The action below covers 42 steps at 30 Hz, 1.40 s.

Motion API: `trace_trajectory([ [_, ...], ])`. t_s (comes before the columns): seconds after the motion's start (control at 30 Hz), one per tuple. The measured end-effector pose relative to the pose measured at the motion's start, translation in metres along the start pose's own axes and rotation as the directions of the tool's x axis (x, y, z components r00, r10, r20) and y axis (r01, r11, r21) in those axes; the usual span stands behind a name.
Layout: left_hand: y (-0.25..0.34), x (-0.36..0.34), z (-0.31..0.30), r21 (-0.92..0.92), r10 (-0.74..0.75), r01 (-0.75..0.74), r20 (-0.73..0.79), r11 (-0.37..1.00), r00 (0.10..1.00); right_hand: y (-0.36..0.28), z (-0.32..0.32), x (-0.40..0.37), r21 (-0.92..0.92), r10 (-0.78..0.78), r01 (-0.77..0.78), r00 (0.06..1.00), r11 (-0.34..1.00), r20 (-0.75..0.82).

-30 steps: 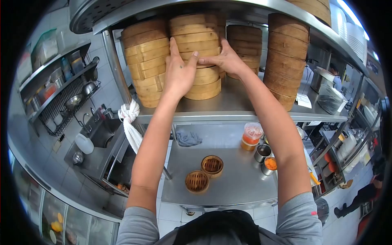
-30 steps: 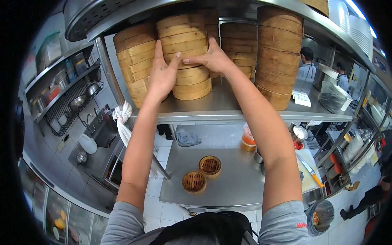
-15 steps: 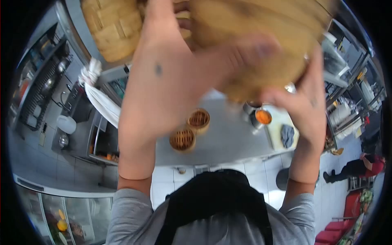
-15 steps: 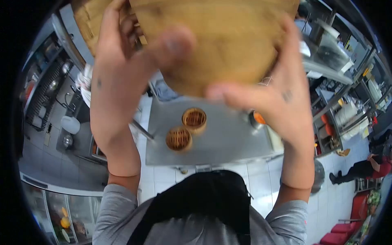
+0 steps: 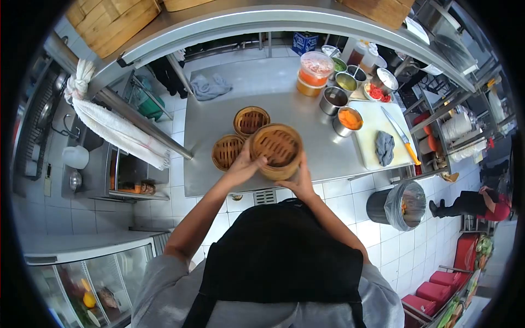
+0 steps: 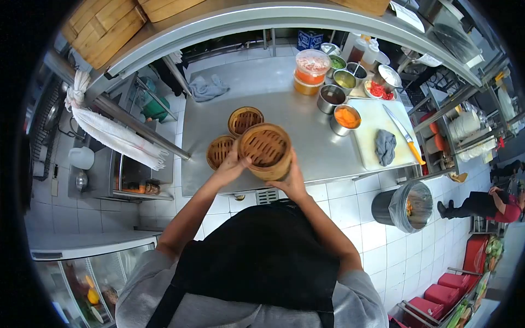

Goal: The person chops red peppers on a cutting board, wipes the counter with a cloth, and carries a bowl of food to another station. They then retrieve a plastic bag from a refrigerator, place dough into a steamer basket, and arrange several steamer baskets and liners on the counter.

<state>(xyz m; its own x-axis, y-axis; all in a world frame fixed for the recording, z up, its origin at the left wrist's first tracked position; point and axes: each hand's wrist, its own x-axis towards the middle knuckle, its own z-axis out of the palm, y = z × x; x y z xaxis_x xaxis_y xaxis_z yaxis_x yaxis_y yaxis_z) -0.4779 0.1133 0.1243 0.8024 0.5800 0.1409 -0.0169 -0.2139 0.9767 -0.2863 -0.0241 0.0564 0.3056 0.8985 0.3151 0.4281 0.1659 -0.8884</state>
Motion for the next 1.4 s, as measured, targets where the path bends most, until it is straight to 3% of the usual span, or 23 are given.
trace_trajectory([
  [0.07, -0.010, -0.002, -0.004, 0.035, -0.220, 0.227, -0.145, 0.973, 0.965, -0.002, 0.012, 0.015, -0.042, 0.031, -0.027, 0.996, 0.999, 0.085],
  [0.1, -0.009, -0.001, -0.001, 0.086, -0.236, 0.259, -0.218, 0.962, 0.947, -0.003, 0.009, 0.023, -0.041, 0.036, -0.033, 0.996, 0.999, 0.082],
  [0.2, 0.005, 0.027, 0.004, 0.133, -0.148, 0.198, -0.313, 0.971, 0.938, -0.017, -0.006, 0.043, -0.034, -0.062, 0.062, 0.998, 0.998, 0.009],
  [0.27, 0.033, 0.066, 0.011, 0.273, -0.028, 0.140, -0.377, 0.952, 0.926, -0.021, -0.032, 0.064, -0.050, -0.117, 0.112, 0.989, 0.992, -0.096],
  [0.4, 0.034, 0.151, 0.016, 0.358, -0.086, 0.206, -0.322, 0.911, 0.943, -0.011, -0.060, 0.093, -0.140, -0.102, 0.075, 0.974, 0.987, -0.202],
  [0.47, 0.019, 0.180, 0.012, 0.423, -0.125, 0.247, -0.296, 0.872, 0.947, 0.017, -0.055, 0.100, -0.062, -0.082, 0.069, 0.963, 0.996, -0.256],
  [0.53, 0.003, 0.196, 0.006, 0.524, -0.126, 0.332, -0.389, 0.784, 0.913, 0.052, -0.043, 0.093, -0.107, -0.105, 0.080, 0.960, 0.991, -0.259],
  [0.6, 0.009, 0.202, -0.012, 0.447, -0.178, 0.396, -0.454, 0.802, 0.873, 0.077, -0.035, 0.082, -0.276, 0.070, -0.092, 0.994, 0.957, -0.090],
  [0.63, -0.024, 0.213, -0.033, 0.487, -0.128, 0.391, -0.488, 0.781, 0.864, 0.080, -0.035, 0.078, -0.317, 0.065, -0.078, 0.997, 0.945, -0.051],
  [0.77, -0.058, 0.220, -0.103, 0.405, -0.138, 0.562, -0.711, 0.721, 0.689, 0.079, -0.025, 0.071, -0.328, 0.117, -0.159, 0.983, 0.931, -0.144],
  [0.8, -0.066, 0.219, -0.118, 0.406, -0.134, 0.561, -0.713, 0.721, 0.688, 0.077, -0.027, 0.070, -0.439, 0.074, -0.120, 0.990, 0.891, -0.121],
  [0.87, -0.087, 0.219, -0.140, 0.301, -0.186, 0.661, -0.807, 0.687, 0.561, 0.061, -0.030, 0.070, -0.546, 0.034, -0.079, 0.995, 0.834, -0.092],
  [0.93, -0.125, 0.225, -0.149, 0.331, -0.150, 0.648, -0.807, 0.686, 0.571, 0.041, -0.030, 0.076, -0.488, 0.153, -0.129, 0.988, 0.863, 0.009],
  [1.0, -0.133, 0.227, -0.150, 0.355, -0.122, 0.641, -0.807, 0.681, 0.577, 0.038, -0.021, 0.079, -0.562, 0.145, -0.099, 0.989, 0.821, 0.038],
  [1.07, -0.119, 0.228, -0.124, 0.426, -0.426, 0.703, -0.578, 0.570, 0.696, 0.026, -0.013, 0.086, -0.631, 0.138, -0.065, 0.988, 0.773, 0.067],
  [1.13, -0.153, 0.224, -0.104, 0.679, -0.194, 0.562, -0.542, 0.473, 0.818, 0.010, -0.006, 0.095, -0.807, 0.236, -0.050, 0.965, 0.588, 0.112],
  [1.2, -0.127, 0.211, -0.091, 0.797, -0.017, 0.295, -0.337, 0.527, 0.941, 0.013, -0.001, 0.106, -0.787, 0.186, -0.005, 0.973, 0.617, 0.139],
  [1.23, -0.123, 0.202, -0.089, 0.797, -0.014, 0.296, -0.340, 0.527, 0.940, 0.017, 0.001, 0.111, -0.763, 0.139, 0.034, 0.977, 0.646, 0.161],
  [1.3, -0.120, 0.183, -0.090, 0.925, -0.009, -0.025, 0.031, 0.378, 0.999, 0.024, 0.004, 0.127, -0.724, 0.162, 0.068, 0.956, 0.686, 0.244],
  [1.33, -0.121, 0.174, -0.093, 0.927, -0.010, -0.018, 0.024, 0.374, 1.000, 0.023, 0.006, 0.135, -0.682, 0.181, 0.099, 0.927, 0.725, 0.327],
  [1.4, -0.120, 0.159, -0.103, 0.881, -0.082, 0.017, 0.024, 0.473, 0.996, 0.017, 0.017, 0.150, -0.709, 0.184, 0.114, 0.926, 0.696, 0.329],
])
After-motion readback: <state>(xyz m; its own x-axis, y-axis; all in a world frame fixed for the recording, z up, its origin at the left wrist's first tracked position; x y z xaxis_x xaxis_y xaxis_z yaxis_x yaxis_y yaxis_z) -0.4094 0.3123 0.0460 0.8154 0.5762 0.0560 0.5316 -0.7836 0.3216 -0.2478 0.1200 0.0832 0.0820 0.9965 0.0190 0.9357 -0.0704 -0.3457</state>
